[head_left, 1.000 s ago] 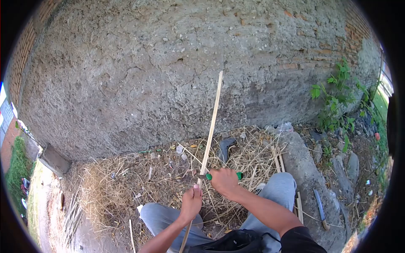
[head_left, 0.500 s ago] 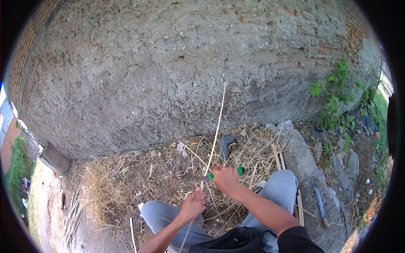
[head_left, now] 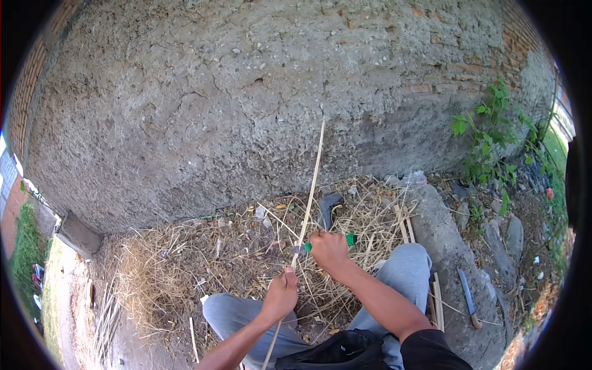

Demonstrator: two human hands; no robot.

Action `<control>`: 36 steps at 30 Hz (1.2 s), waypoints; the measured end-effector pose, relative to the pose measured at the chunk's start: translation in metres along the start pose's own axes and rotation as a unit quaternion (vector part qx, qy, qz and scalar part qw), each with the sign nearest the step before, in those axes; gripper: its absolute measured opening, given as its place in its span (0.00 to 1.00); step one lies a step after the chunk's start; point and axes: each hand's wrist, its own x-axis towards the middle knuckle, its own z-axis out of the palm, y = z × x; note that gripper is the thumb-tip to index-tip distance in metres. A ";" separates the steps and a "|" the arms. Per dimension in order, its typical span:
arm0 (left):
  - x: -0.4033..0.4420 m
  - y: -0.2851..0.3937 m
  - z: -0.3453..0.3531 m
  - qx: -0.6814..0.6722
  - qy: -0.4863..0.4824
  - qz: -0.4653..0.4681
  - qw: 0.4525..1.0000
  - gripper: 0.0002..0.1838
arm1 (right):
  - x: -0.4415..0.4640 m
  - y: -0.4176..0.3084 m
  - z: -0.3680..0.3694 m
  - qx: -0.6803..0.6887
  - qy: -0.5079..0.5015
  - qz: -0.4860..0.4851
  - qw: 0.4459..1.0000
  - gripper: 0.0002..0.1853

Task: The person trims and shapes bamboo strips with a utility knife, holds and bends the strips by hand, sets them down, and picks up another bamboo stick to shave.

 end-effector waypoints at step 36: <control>-0.154 -0.094 -0.082 0.363 -0.157 0.134 0.909 0.09 | 0.020 0.091 0.055 -0.027 -0.054 0.194 0.979 0.10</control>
